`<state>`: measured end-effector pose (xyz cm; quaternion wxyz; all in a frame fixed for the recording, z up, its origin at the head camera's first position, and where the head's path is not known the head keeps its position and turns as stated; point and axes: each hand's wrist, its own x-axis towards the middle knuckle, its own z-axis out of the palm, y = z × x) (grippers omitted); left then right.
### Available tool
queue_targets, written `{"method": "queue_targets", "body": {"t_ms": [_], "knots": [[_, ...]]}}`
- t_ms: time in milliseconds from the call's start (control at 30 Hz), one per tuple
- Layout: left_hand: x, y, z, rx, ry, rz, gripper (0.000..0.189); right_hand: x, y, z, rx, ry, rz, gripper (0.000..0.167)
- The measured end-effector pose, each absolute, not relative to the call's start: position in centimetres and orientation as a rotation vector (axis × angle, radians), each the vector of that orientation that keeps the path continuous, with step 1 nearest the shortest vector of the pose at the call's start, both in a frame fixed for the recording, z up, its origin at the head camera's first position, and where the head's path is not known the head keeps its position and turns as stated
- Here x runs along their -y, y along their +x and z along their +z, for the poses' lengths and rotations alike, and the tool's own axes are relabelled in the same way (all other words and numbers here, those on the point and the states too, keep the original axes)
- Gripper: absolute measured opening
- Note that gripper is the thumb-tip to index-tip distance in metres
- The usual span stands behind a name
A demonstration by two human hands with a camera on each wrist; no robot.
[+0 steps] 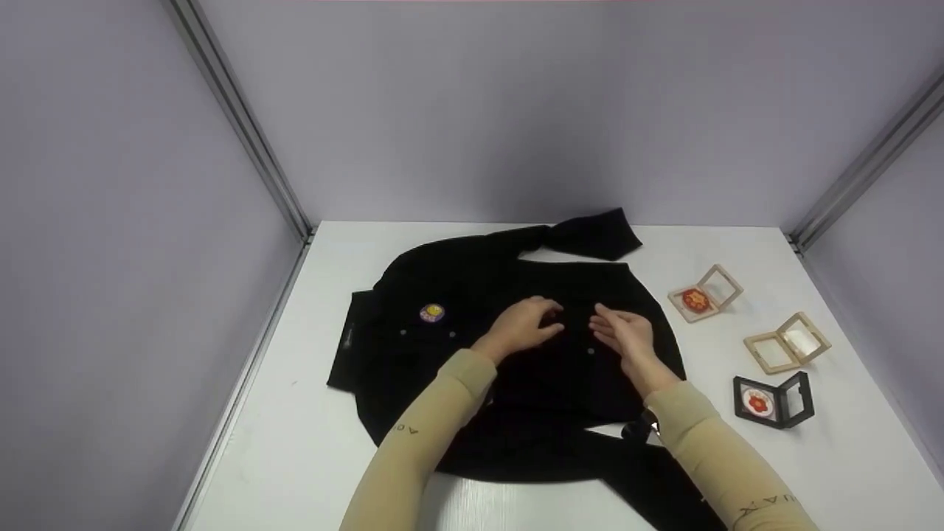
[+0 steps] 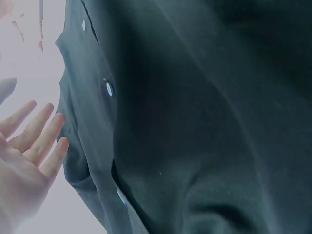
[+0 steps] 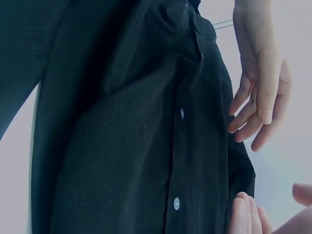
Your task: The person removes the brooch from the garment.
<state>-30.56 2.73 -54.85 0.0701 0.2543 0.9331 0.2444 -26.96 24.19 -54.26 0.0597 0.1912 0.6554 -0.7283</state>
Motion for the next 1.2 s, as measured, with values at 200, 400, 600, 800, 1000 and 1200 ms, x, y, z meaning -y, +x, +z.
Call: {"method": "queue_targets", "body": {"t_ms": [200, 400, 600, 800, 1000, 1200], "knots": [[-1.7, -30.6, -54.9, -2.826, 0.756, 0.750, 0.041, -23.2, -27.3, -54.3, -1.984, 0.549, -2.171, 0.047], [-0.6, -30.8, -55.3, -2.832, 0.735, 0.764, 0.041, -22.1, -27.5, -54.3, -1.981, 0.516, -2.132, 0.053], [0.5, -30.6, -55.1, -2.835, 0.715, 0.775, 0.042, -20.7, -27.9, -54.5, -1.962, 0.487, -2.130, 0.053], [1.7, -30.6, -55.1, -2.850, 0.691, 0.790, 0.042, -19.2, -28.3, -54.7, -1.981, 0.448, -2.101, 0.049], [2.9, -30.7, -55.1, -2.859, 0.694, 0.806, 0.041, -17.8, -28.5, -55.0, -2.006, 0.413, -2.064, 0.046], [4.1, -30.7, -55.4, -2.875, 0.674, 0.803, 0.041, -16.4, -28.7, -55.2, -2.016, 0.386, -2.040, 0.047]]}}
